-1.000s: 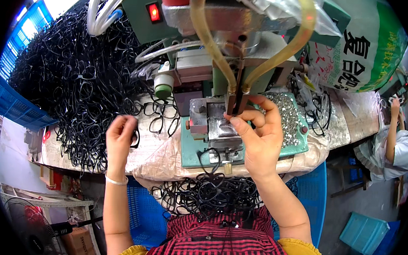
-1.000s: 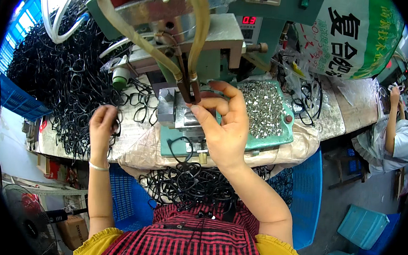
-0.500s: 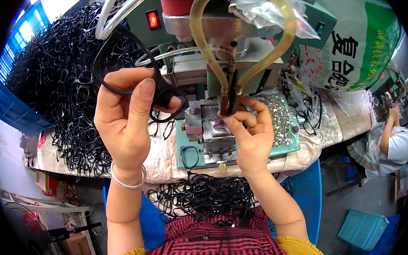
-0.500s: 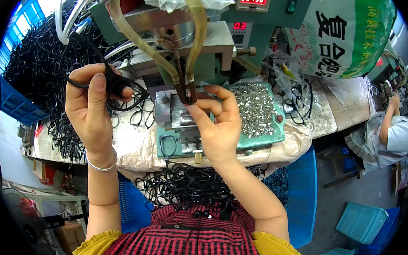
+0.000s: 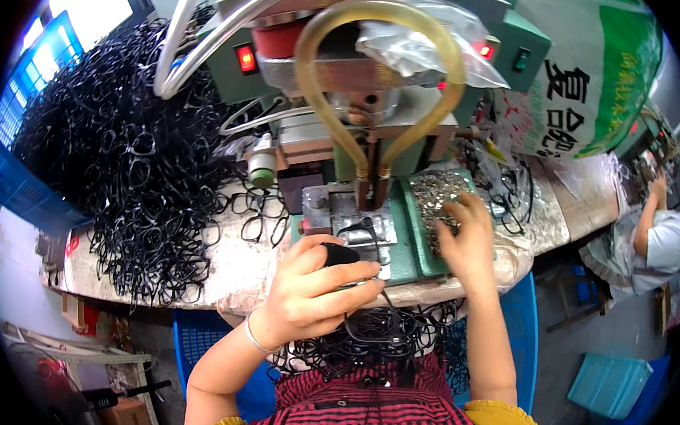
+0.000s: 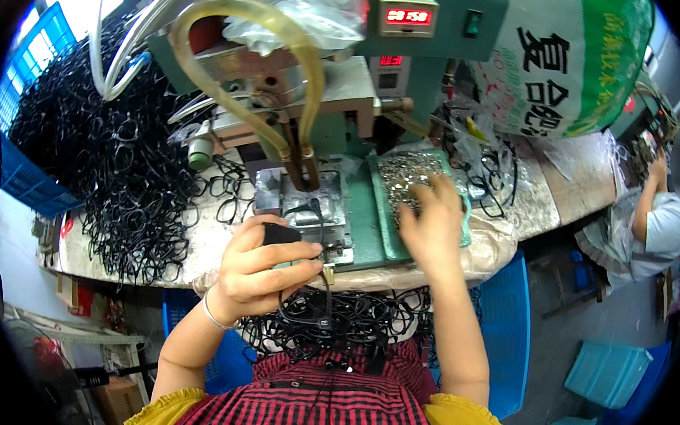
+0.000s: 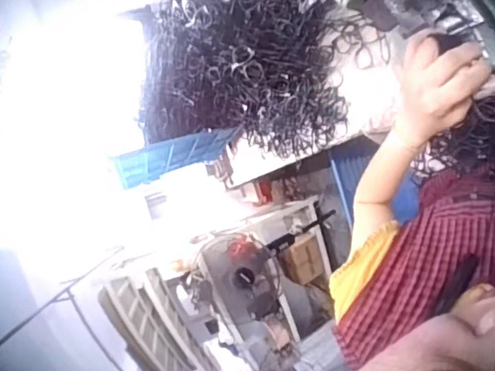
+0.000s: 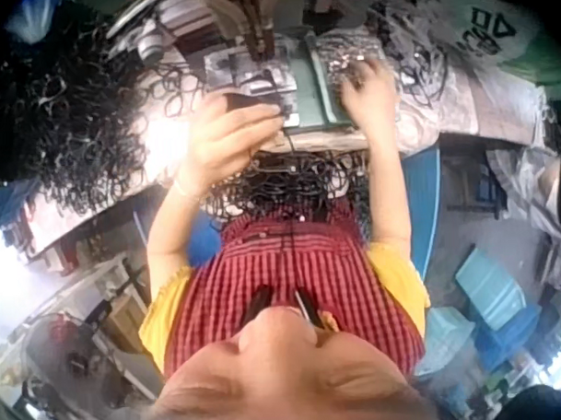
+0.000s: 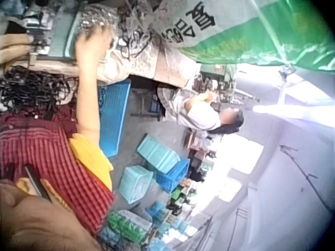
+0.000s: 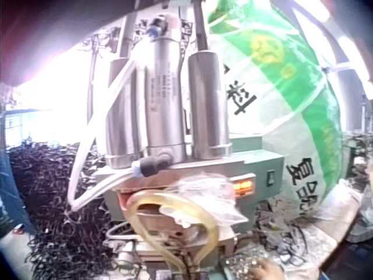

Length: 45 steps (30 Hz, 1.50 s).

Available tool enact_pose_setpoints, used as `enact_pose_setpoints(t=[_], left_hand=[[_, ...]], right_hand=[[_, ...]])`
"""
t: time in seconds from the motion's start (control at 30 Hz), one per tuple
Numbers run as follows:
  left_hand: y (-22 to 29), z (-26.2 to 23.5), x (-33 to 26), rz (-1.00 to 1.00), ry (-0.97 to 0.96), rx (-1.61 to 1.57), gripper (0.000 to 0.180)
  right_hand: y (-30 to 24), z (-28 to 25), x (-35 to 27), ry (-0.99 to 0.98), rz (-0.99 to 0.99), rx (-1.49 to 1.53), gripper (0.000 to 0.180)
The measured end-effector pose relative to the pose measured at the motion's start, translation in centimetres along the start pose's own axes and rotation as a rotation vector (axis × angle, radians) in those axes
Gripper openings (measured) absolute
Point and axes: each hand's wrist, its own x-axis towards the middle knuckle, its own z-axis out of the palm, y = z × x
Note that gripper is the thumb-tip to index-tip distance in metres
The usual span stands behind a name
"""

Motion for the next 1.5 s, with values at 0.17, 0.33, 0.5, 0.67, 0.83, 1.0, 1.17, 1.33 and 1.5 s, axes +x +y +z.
enact_pose_setpoints(t=[0.17, 0.33, 0.5, 0.67, 0.83, 1.0, 1.17, 1.33, 1.5], left_hand=[[-0.7, 0.2, -0.5, -0.007, 0.002, -0.016, 0.028], [-0.1, 0.5, -1.0, -0.038, 0.027, 0.002, 0.029], [5.6, -0.7, -7.2, -0.336, 0.158, 0.03, 0.046], [4.3, -6.9, -8.9, -0.693, 0.632, 0.325, 0.015], [-0.4, -9.4, -5.1, -0.668, 0.272, 0.549, 0.024], [-5.9, -3.7, -9.0, -0.801, -0.258, 0.821, 0.043], [-11.8, 0.0, -16.9, -0.91, -0.003, 0.646, 0.017], [-10.1, -3.4, -15.0, -1.076, 0.706, -0.212, 0.016], [-7.9, -4.9, -8.8, -0.876, 0.75, -0.202, 0.016]], right_hand=[[2.7, 1.5, -0.9, 0.132, -0.048, 0.052, 0.009], [1.6, 2.2, -0.2, 0.251, -0.098, 0.078, 0.009], [2.0, 1.8, -1.2, 0.4, 0.357, 0.793, 0.016], [3.7, 3.9, -1.3, 0.482, 0.481, 1.048, 0.016], [0.9, 5.6, 1.6, 0.404, 0.314, 1.053, 0.016], [0.2, 4.0, 0.8, 0.292, 0.274, 0.786, 0.015], [1.6, 1.1, -2.7, 0.354, 0.246, 0.534, 0.011], [3.5, -2.4, -6.5, 0.29, 0.248, 0.402, 0.012], [-4.5, -3.5, -2.3, 0.155, -0.082, 0.565, 0.016]])
